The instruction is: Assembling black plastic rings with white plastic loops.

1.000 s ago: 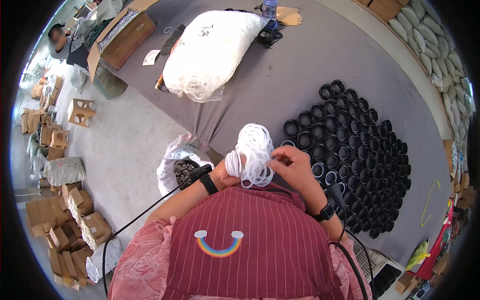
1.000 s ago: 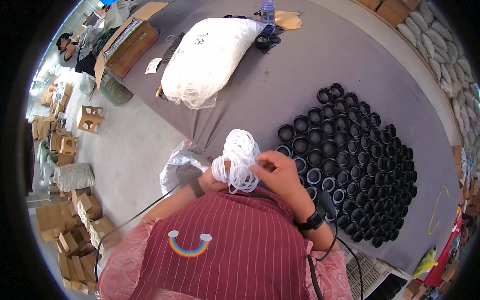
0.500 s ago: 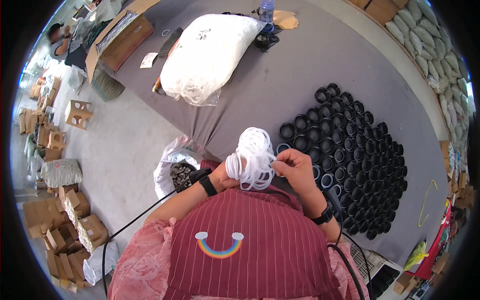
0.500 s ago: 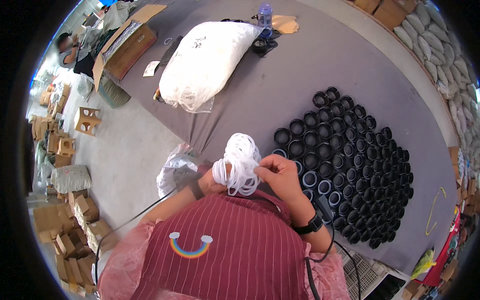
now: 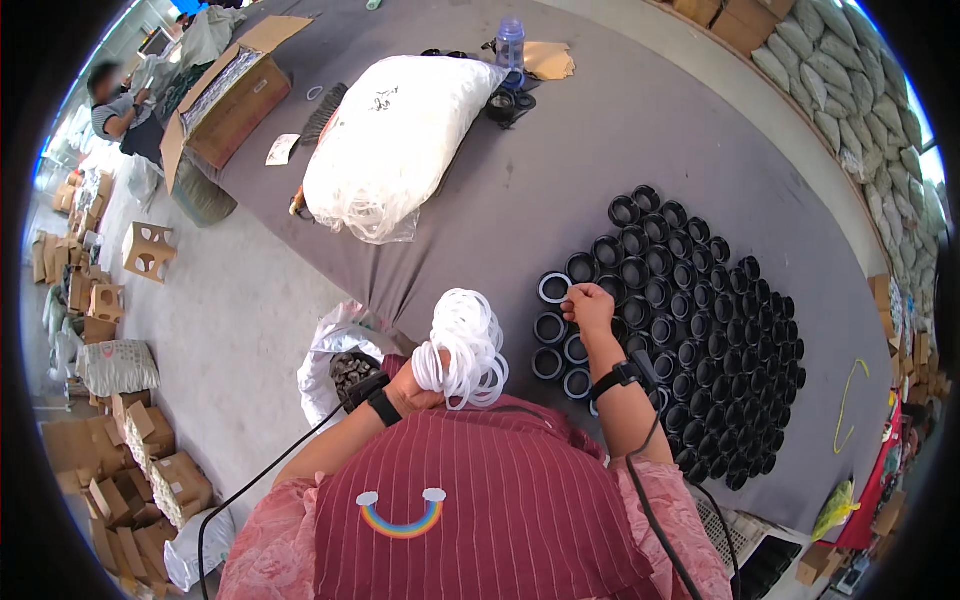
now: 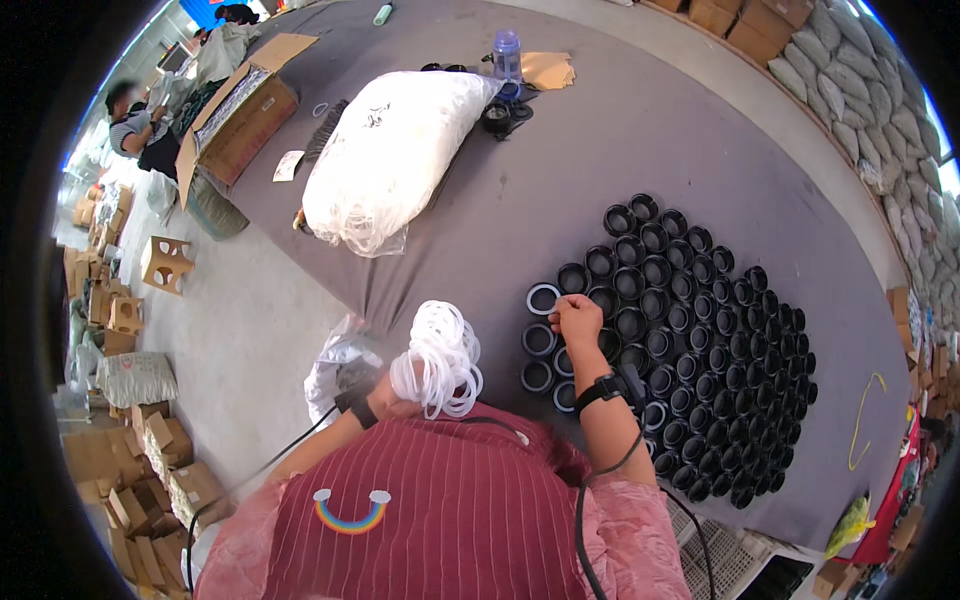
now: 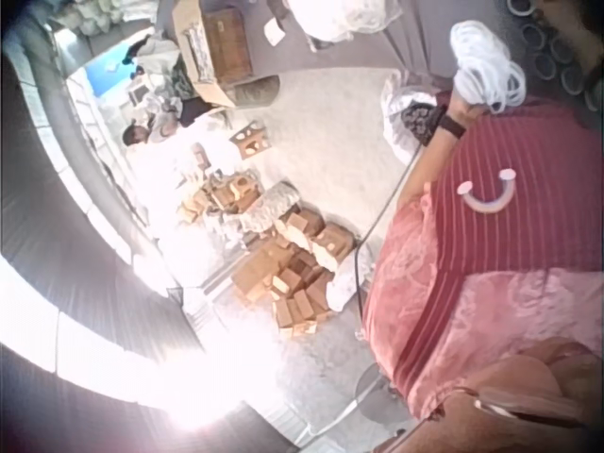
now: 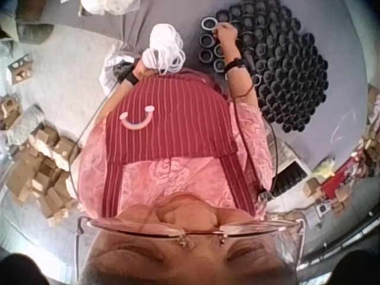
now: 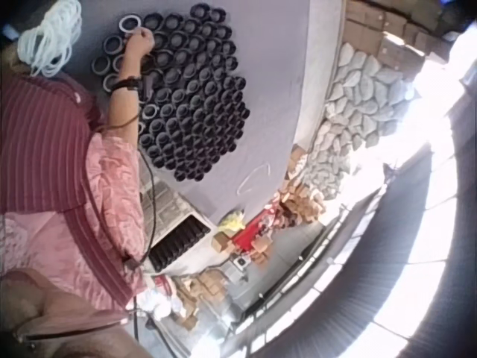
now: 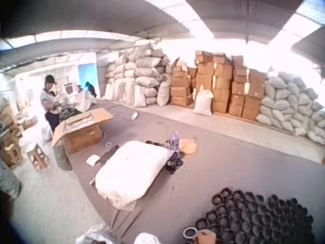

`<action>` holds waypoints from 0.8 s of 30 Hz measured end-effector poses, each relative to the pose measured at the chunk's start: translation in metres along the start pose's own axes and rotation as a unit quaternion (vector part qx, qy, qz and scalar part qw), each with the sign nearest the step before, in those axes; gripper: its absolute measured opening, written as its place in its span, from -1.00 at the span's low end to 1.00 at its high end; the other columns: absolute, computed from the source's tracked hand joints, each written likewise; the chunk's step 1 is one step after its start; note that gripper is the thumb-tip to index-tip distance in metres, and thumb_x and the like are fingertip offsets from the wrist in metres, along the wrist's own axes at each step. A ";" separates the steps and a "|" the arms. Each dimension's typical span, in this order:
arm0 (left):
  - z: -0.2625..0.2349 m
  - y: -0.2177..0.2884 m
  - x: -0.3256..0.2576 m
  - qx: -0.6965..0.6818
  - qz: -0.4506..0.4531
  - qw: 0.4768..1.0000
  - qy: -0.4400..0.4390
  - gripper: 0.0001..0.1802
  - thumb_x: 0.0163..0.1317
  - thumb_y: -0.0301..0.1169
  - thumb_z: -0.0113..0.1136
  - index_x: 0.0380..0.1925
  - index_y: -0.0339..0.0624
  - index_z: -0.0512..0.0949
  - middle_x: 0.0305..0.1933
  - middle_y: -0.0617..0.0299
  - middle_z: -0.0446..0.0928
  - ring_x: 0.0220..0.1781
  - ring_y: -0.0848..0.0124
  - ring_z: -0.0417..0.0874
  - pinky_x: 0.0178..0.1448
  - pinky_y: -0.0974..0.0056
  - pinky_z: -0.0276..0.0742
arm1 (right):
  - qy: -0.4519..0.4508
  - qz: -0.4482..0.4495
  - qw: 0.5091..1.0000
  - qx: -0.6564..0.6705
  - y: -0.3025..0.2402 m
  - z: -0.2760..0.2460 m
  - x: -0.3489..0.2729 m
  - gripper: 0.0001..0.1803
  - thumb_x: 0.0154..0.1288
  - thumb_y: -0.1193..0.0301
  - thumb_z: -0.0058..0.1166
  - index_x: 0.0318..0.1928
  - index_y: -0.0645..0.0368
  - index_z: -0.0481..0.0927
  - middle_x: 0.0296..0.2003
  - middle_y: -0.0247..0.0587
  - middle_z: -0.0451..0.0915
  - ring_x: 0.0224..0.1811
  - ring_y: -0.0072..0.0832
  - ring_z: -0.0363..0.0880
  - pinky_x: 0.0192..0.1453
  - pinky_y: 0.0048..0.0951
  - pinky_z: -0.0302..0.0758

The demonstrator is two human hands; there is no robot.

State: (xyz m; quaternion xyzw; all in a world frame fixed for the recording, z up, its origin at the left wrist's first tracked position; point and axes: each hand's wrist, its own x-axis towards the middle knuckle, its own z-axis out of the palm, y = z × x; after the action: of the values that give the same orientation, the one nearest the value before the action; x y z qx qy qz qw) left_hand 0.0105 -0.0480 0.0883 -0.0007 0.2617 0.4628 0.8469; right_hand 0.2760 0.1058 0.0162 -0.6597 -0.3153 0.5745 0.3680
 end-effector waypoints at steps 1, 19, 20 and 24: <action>0.000 0.001 -0.001 -0.018 0.001 1.000 0.002 -0.62 0.28 -0.41 -0.09 0.07 -0.35 0.30 0.06 -0.01 0.42 0.09 0.16 0.47 0.22 0.11 0.40 | 0.000 -0.003 1.000 -0.008 0.004 0.003 0.005 -0.94 0.11 0.53 0.05 -0.40 0.27 0.55 -0.55 -0.27 0.55 -0.58 -0.56 0.55 -0.59 -0.58 0.49; 0.008 0.000 -0.011 -0.026 0.012 1.000 0.000 -0.60 0.27 -0.35 -0.05 0.08 -0.31 0.31 0.06 -0.02 0.43 0.06 0.16 0.50 0.14 0.08 0.47 | 0.059 -0.237 0.870 -0.428 -0.007 0.010 -0.003 -0.78 0.04 0.34 0.17 -0.38 0.26 0.54 -0.50 -0.07 0.59 -0.44 -0.33 0.60 -0.28 -0.35 0.47; 0.012 0.001 -0.013 -0.012 0.015 1.000 -0.003 -0.60 0.27 -0.36 -0.05 0.07 -0.32 0.31 0.06 -0.02 0.43 0.06 0.16 0.50 0.14 0.08 0.47 | 0.051 -0.241 0.870 -0.426 -0.013 0.013 -0.010 -0.78 0.04 0.34 0.17 -0.38 0.26 0.54 -0.50 -0.07 0.59 -0.44 -0.33 0.60 -0.28 -0.35 0.47; 0.022 -0.004 -0.006 -0.047 -0.005 0.999 -0.014 -0.59 0.24 -0.36 0.01 0.07 -0.29 0.33 0.04 0.01 0.45 0.02 0.19 0.53 0.11 0.08 0.49 | 0.024 -0.286 0.905 -0.313 -0.022 0.019 -0.030 -0.78 0.07 0.34 0.17 -0.38 0.25 0.52 -0.52 -0.16 0.57 -0.47 -0.39 0.55 -0.35 -0.43 0.44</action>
State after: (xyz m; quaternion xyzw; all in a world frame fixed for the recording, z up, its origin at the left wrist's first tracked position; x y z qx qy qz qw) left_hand 0.0205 -0.0491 0.1088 -0.0357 0.2278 0.4705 0.8518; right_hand 0.2530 0.0948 0.0491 -0.6355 -0.6453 0.3007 0.2990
